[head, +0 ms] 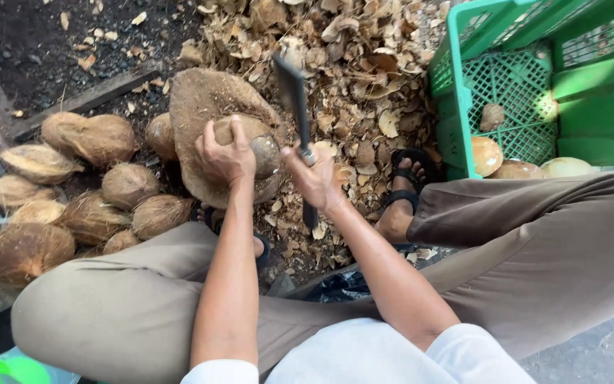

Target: Peeling the fibrous outer husk from coconuts using a hand-held cleaver.

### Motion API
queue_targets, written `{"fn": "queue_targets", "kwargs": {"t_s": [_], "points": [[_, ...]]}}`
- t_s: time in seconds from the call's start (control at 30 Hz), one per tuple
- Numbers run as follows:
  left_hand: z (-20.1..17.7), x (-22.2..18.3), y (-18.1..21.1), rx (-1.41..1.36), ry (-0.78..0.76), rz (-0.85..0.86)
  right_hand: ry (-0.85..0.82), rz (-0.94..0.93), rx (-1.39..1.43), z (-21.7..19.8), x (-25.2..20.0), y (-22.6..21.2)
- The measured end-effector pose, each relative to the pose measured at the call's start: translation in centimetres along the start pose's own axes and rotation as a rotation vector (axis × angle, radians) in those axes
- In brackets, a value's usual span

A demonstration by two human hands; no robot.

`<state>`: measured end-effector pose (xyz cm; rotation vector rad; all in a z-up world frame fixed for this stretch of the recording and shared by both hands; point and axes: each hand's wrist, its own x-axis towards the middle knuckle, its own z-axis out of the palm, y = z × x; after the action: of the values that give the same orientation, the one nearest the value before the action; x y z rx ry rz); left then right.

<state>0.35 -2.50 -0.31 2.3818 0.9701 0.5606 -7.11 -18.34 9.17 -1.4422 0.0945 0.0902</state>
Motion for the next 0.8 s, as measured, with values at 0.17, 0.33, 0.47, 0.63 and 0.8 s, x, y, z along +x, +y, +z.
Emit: {"fn": "queue_targets", "kwargs": {"t_s": [0.17, 0.33, 0.47, 0.63, 0.8], "points": [[0.3, -0.2, -0.1, -0.039, 0.011, 0.037, -0.049, 0.175, -0.129, -0.6, -0.5, 8.6], [0.6, 0.2, 0.8, -0.092, -0.018, 0.048, -0.019, 0.387, -0.31, -1.6, 0.3, 6.5], [0.0, -0.5, 0.3, -0.063, -0.002, 0.043, 0.061, 0.135, -0.235, -0.7, 0.8, 2.2], [0.2, -0.6, -0.3, -0.059, -0.006, 0.04, -0.052, 0.295, -0.195, -0.9, -1.4, 7.6], [-1.1, -1.4, -0.6, -0.048, -0.008, 0.063, -0.001, 0.224, -0.19, -0.3, -0.6, 2.2]]}}
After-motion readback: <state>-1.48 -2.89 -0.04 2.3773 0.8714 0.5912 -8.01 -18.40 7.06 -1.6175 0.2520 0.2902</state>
